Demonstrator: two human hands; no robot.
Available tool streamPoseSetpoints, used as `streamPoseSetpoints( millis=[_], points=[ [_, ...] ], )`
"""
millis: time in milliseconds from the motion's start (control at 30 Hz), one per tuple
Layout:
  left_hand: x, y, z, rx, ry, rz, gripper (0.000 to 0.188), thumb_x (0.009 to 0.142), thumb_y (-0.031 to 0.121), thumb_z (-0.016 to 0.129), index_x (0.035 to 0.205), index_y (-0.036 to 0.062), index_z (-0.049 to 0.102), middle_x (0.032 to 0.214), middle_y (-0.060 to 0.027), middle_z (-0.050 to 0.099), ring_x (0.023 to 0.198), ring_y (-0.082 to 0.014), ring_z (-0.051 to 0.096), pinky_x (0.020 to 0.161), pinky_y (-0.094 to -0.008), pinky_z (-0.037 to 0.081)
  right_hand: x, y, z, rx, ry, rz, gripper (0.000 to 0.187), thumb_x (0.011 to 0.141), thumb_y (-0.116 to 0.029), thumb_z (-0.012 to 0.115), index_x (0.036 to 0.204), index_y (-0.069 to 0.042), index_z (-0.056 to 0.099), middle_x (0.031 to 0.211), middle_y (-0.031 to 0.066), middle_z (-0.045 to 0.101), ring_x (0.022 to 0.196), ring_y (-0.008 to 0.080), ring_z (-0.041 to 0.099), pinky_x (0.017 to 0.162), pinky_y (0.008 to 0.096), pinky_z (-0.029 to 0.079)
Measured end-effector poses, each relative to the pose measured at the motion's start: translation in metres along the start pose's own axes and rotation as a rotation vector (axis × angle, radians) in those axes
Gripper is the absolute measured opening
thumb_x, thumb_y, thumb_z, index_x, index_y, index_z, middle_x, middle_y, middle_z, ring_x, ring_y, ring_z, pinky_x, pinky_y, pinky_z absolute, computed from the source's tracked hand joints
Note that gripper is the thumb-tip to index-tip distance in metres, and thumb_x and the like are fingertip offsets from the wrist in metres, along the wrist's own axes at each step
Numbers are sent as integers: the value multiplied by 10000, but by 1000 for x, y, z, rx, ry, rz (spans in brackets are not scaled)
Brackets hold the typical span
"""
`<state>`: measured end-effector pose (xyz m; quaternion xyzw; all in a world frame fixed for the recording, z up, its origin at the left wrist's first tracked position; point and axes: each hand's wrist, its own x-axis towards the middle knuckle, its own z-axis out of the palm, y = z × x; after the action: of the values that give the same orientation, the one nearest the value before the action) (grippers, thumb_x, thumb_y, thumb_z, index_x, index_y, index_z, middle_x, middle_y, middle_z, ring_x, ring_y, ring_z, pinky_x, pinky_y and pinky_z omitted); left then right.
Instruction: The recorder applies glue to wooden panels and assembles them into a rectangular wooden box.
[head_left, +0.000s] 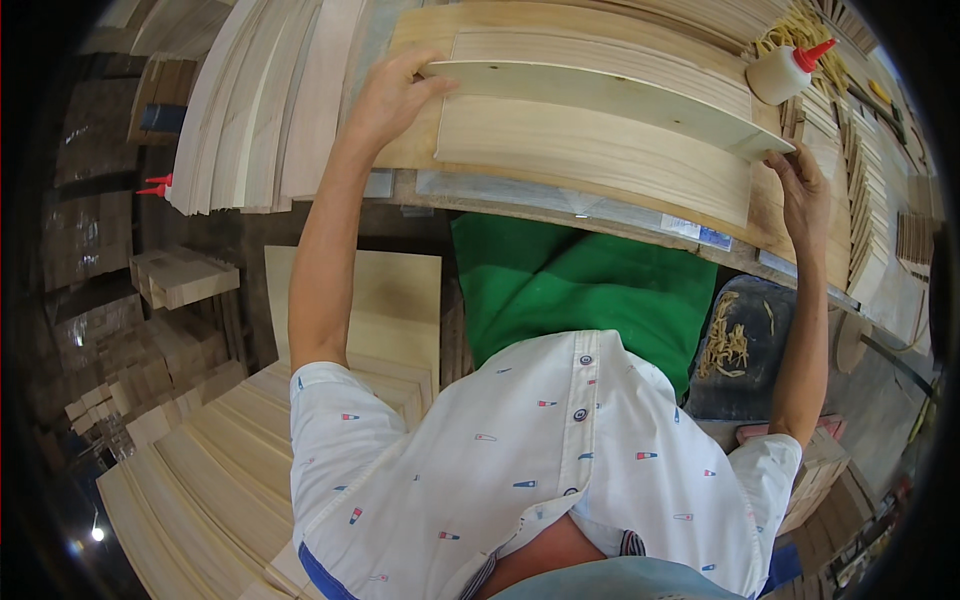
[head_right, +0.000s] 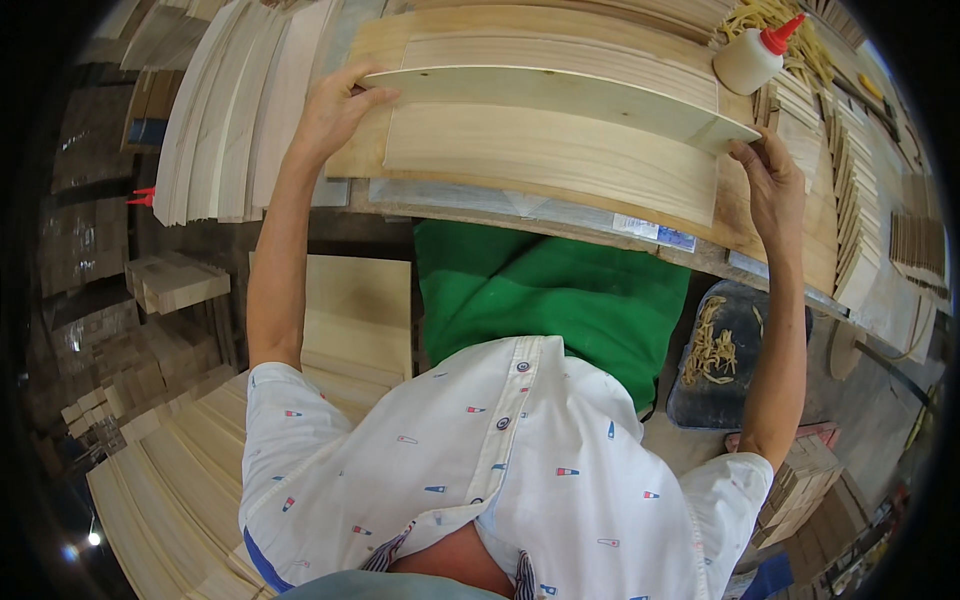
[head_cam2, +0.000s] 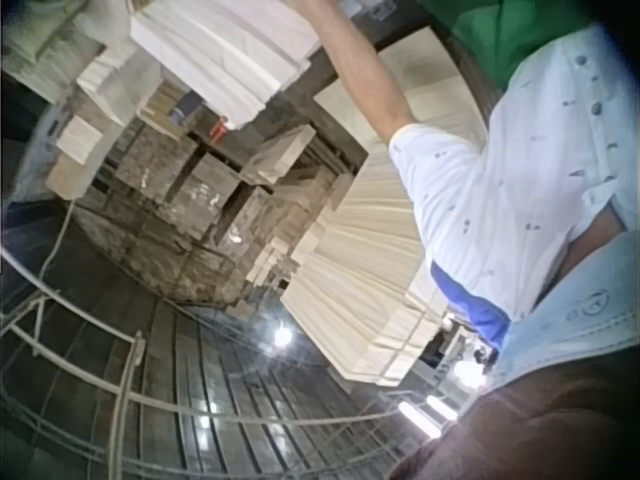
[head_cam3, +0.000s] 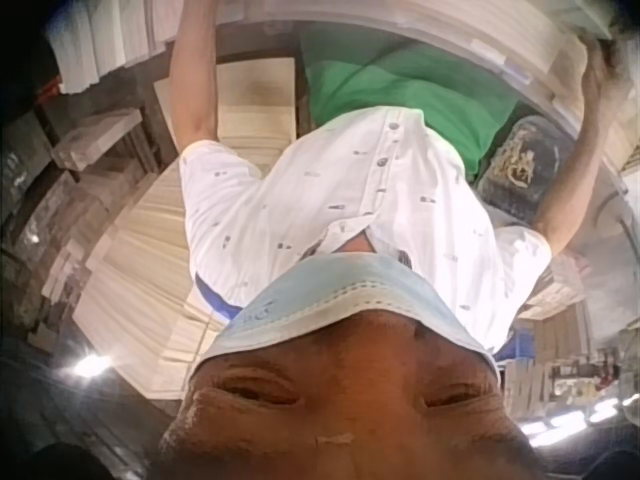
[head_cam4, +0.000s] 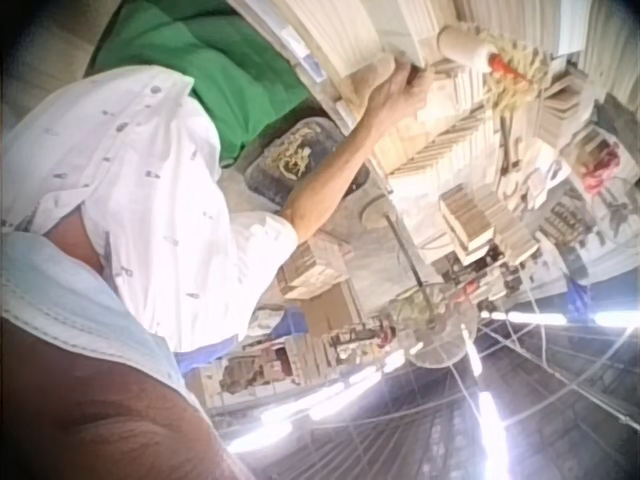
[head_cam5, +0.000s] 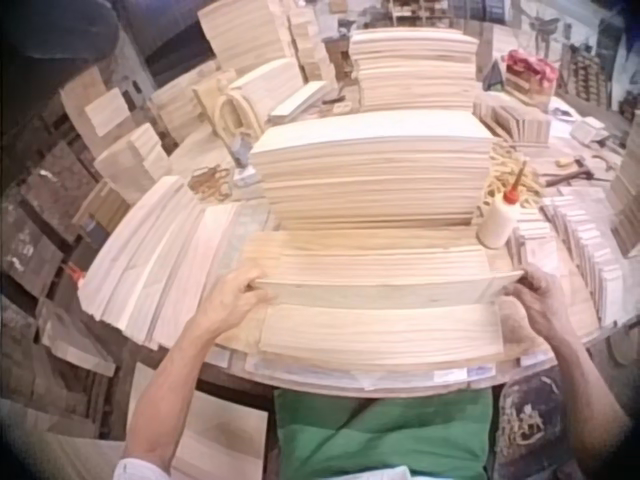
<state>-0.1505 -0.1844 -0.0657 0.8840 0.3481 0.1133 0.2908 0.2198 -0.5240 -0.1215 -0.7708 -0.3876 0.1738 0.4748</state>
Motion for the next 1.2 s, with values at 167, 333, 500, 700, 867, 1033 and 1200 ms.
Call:
streamPoseSetpoints(
  millis=[167, 333, 500, 700, 867, 1033, 1200],
  points=[
    [-1, -7, 4, -21, 22, -15, 390, 845, 239, 731, 1143, -4, 665, 931, -157, 685, 814, -235, 625, 771, -360, 496, -2, -3, 3, -4, 26, -42, 222, 960, -117, 643, 1149, -4, 663, 933, 37, 697, 870, 98, 598, 810, 250, 474],
    [6, -20, 8, 10, 6, -3, 391, 843, 247, 726, 1145, 5, 669, 896, -166, 699, 804, -251, 650, 760, -366, 505, 0, -5, 6, -176, 24, -26, 207, 944, -128, 643, 1119, -20, 669, 914, 54, 703, 853, 115, 616, 793, 274, 484],
    [2, 9, -2, 191, 10, 181, 397, 830, 209, 713, 1186, 42, 654, 1031, -188, 687, 963, -337, 640, 875, -410, 486, -2, -10, 9, -83, 48, -103, 151, 917, -117, 664, 1030, -17, 659, 806, 81, 685, 757, 140, 611, 724, 299, 491],
    [13, 93, 56, 358, 152, 657, 408, 810, 173, 731, 1194, 75, 635, 1026, -177, 675, 1001, -349, 627, 878, -433, 478, -2, -19, 10, -96, 16, -18, 184, 907, -140, 685, 1043, -20, 650, 837, 99, 685, 764, 157, 614, 720, 312, 493],
    [22, 119, 87, 254, 51, 558, 221, 832, 132, 698, 1037, 73, 645, 934, -139, 678, 884, -350, 638, 741, -450, 492, -9, -10, -8, 125, 98, -86, 298, 899, -141, 696, 1160, -11, 633, 980, 149, 692, 893, 188, 652, 784, 301, 518],
    [20, 117, 89, 252, 92, 590, 134, 845, 142, 685, 941, 67, 627, 851, -128, 655, 808, -350, 631, 662, -453, 480, -10, 20, -46, -460, 495, 87, 673, 816, -315, 788, 1278, 98, 526, 1153, 285, 630, 1087, 357, 618, 921, 401, 493],
    [22, 114, 92, 240, 99, 591, 130, 850, 152, 681, 931, 69, 622, 835, -123, 647, 796, -350, 626, 657, -456, 473, -7, 38, -33, -733, 439, 204, 931, 728, -428, 823, 1361, 125, 422, 1212, 330, 586, 1184, 452, 528, 1024, 484, 401]
  ],
)
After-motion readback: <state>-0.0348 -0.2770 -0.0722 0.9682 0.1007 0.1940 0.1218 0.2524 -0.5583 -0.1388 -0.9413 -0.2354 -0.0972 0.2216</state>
